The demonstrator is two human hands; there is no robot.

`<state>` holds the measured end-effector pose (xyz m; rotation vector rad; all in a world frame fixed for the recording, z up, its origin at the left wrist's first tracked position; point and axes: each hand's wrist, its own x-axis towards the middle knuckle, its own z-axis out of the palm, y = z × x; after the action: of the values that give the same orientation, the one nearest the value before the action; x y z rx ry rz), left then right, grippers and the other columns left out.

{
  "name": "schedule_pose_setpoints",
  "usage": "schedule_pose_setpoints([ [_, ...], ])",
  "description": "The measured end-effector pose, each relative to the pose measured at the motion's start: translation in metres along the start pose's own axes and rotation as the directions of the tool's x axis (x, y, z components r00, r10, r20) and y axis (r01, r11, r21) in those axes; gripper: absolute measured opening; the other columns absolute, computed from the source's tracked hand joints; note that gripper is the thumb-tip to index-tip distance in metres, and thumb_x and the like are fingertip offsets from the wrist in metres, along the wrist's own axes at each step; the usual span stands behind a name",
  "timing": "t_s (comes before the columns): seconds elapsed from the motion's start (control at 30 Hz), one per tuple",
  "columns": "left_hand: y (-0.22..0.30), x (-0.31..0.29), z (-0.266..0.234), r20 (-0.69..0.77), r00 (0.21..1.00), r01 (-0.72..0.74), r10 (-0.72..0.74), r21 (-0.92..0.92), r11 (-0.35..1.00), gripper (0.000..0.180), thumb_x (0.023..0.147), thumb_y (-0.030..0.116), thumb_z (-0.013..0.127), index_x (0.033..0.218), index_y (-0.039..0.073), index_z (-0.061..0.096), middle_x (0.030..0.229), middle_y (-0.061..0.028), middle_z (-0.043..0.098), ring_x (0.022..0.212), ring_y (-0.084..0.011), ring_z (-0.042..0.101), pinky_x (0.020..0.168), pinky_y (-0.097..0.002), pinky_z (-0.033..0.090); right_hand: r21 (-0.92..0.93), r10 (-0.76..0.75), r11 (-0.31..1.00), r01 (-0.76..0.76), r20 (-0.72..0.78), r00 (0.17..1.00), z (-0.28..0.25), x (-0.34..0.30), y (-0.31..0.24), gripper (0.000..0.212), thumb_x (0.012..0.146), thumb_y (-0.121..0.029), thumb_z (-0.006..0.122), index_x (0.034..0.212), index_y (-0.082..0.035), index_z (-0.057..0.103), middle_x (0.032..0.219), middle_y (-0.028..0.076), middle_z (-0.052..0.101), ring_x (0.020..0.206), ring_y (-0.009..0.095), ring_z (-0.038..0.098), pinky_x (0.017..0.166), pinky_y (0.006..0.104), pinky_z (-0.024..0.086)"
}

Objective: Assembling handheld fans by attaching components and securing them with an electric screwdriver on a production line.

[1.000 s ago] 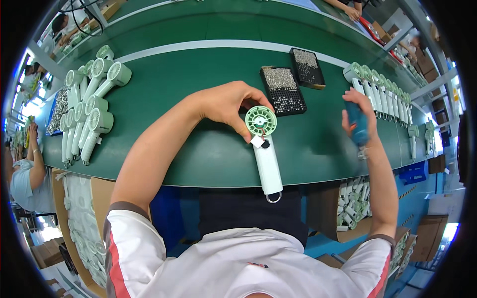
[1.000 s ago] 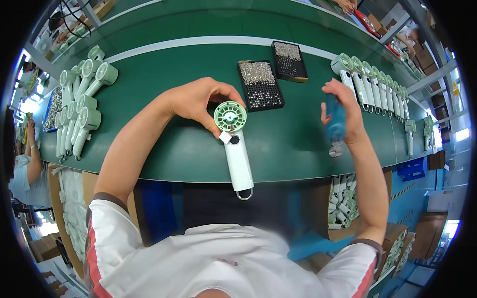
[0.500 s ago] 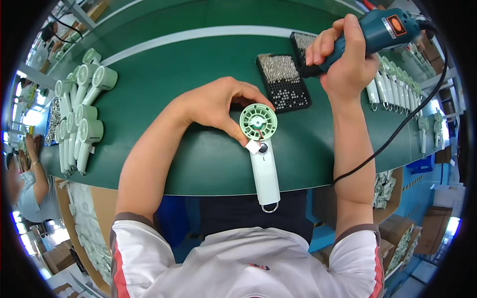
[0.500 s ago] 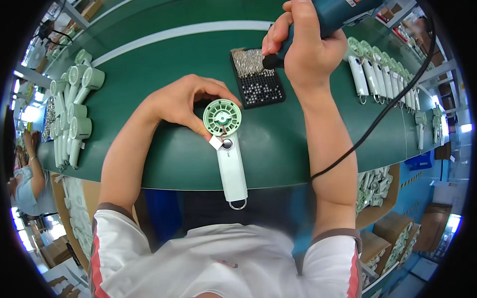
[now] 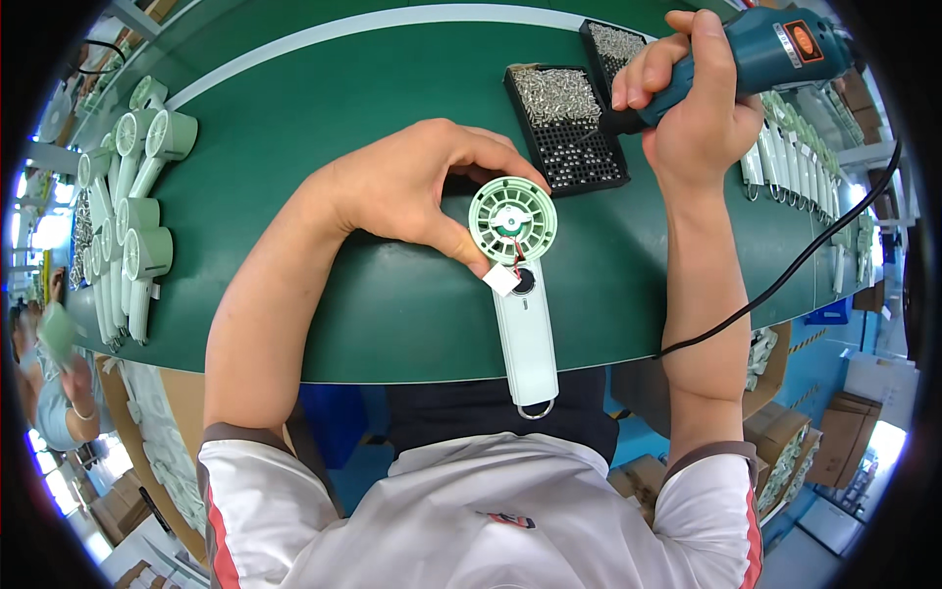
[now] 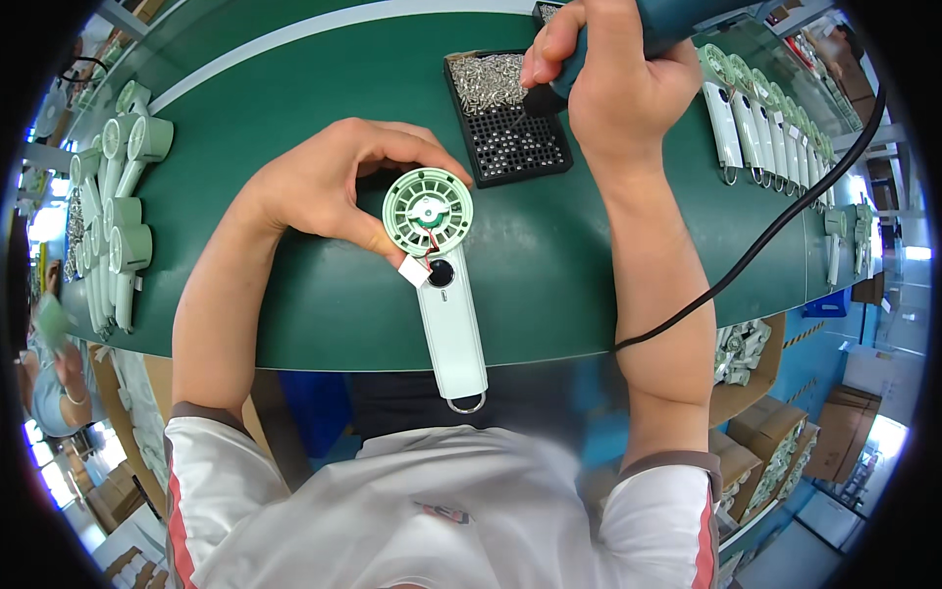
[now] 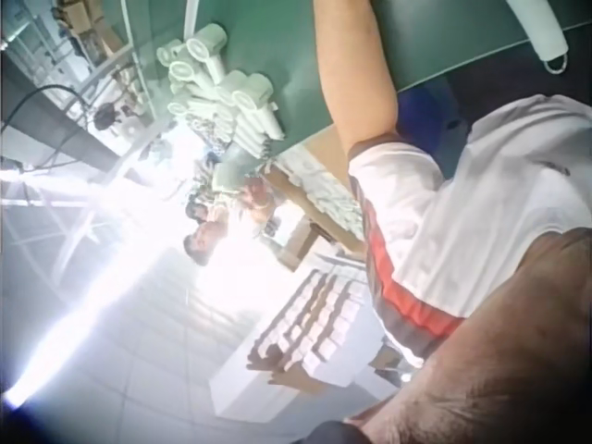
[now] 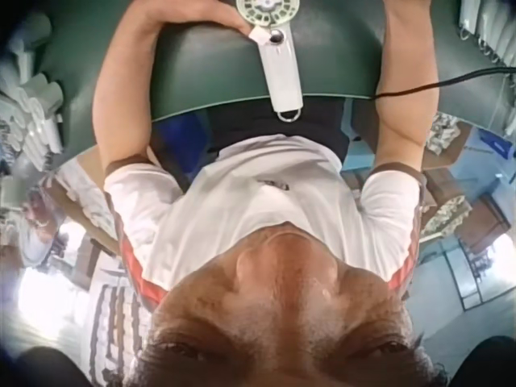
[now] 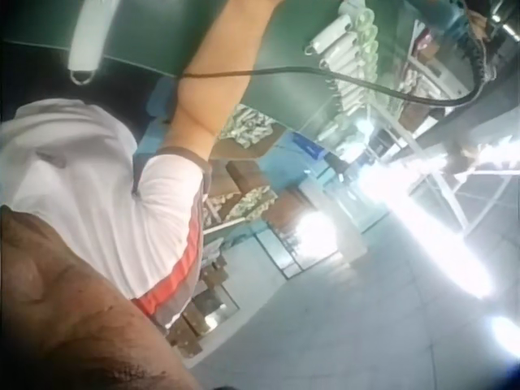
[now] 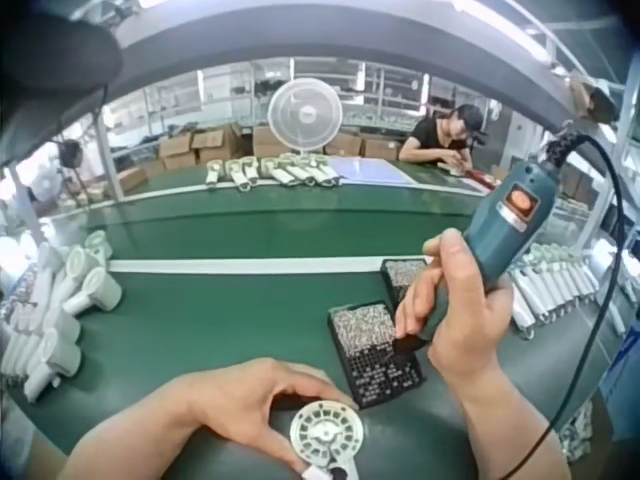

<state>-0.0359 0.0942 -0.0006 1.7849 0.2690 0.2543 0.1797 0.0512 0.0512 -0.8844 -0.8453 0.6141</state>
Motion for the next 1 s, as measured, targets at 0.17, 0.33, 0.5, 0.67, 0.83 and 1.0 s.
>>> schedule_pose_setpoints([
  [0.17, 0.001, 0.001, 0.001, 0.002, 1.0, 0.002, -0.002, 0.005, 1.0, 0.073, 0.062, 0.006, 0.096, 0.129, -0.001, 0.068, 0.118, -0.0075, 0.067, 0.108, -0.0175, 0.066, 0.1, -0.0313, 0.051, 0.003, 0.013, 1.0, -0.013, 0.029, 1.0, -0.003, 0.001, 0.001, 0.028, 0.105, -0.025, 0.061, 0.1, 0.002, 0.061, 0.057, 0.007, 0.052, 0.041, 0.018, 0.05, 0.04, 0.0348, 0.047],
  [0.33, 0.0, 0.001, 0.0, 0.004, 1.0, -0.007, 0.007, 0.007, 1.0, 0.073, 0.062, 0.007, 0.097, 0.129, -0.002, 0.068, 0.118, -0.0081, 0.067, 0.109, -0.0179, 0.066, 0.1, -0.0313, 0.051, 0.022, 0.017, 1.0, -0.019, 0.085, 0.996, -0.01, 0.003, 0.01, 0.027, 0.105, -0.025, 0.06, 0.1, 0.002, 0.061, 0.058, 0.007, 0.053, 0.041, 0.018, 0.051, 0.04, 0.0348, 0.048],
  [0.5, 0.0, 0.002, 0.0, 0.003, 1.0, -0.012, 0.012, 0.014, 1.0, 0.074, 0.061, 0.008, 0.097, 0.128, -0.002, 0.068, 0.119, -0.0085, 0.067, 0.109, -0.0183, 0.066, 0.101, -0.0312, 0.051, 0.007, 0.028, 1.0, -0.029, 0.076, 0.997, -0.01, 0.008, 0.022, 0.027, 0.105, -0.024, 0.059, 0.099, 0.002, 0.06, 0.059, 0.006, 0.053, 0.042, 0.018, 0.051, 0.041, 0.0344, 0.048],
  [0.67, 0.0, -0.002, 0.0, -0.007, 1.0, 0.019, -0.019, -0.02, 1.0, 0.074, 0.062, 0.009, 0.096, 0.129, -0.002, 0.067, 0.12, -0.0088, 0.067, 0.11, -0.0187, 0.066, 0.102, -0.0313, 0.05, -0.001, -0.015, 1.0, 0.016, 0.229, 0.973, -0.002, -0.012, 0.008, 0.019, 0.102, -0.014, 0.062, 0.093, 0.002, 0.061, 0.063, 0.007, 0.059, 0.045, 0.015, 0.053, 0.045, 0.0304, 0.048],
  [0.83, -0.002, -0.001, 0.002, -0.011, 1.0, -0.027, 0.027, 0.002, 1.0, 0.073, 0.064, 0.01, 0.095, 0.131, -0.002, 0.067, 0.119, -0.0089, 0.068, 0.111, -0.0198, 0.067, 0.103, -0.0328, 0.05, -0.052, -0.203, 0.969, 0.242, 0.391, 0.898, -0.018, -0.001, 0.019, 0.024, 0.104, -0.017, 0.058, 0.104, 0.007, 0.061, 0.063, 0.009, 0.058, 0.048, 0.019, 0.056, 0.048, 0.0362, 0.051],
  [1.0, -0.003, -0.003, 0.004, -0.031, 0.998, -0.053, 0.053, 0.003, 0.999, 0.074, 0.065, 0.01, 0.095, 0.132, -0.002, 0.066, 0.12, -0.0098, 0.07, 0.11, -0.0211, 0.068, 0.104, -0.034, 0.051, -0.064, -0.213, 0.965, 0.255, 0.375, 0.902, -0.019, 0.0, 0.019, 0.024, 0.104, -0.016, 0.058, 0.105, 0.008, 0.061, 0.063, 0.009, 0.059, 0.049, 0.019, 0.057, 0.048, 0.0362, 0.052],
])
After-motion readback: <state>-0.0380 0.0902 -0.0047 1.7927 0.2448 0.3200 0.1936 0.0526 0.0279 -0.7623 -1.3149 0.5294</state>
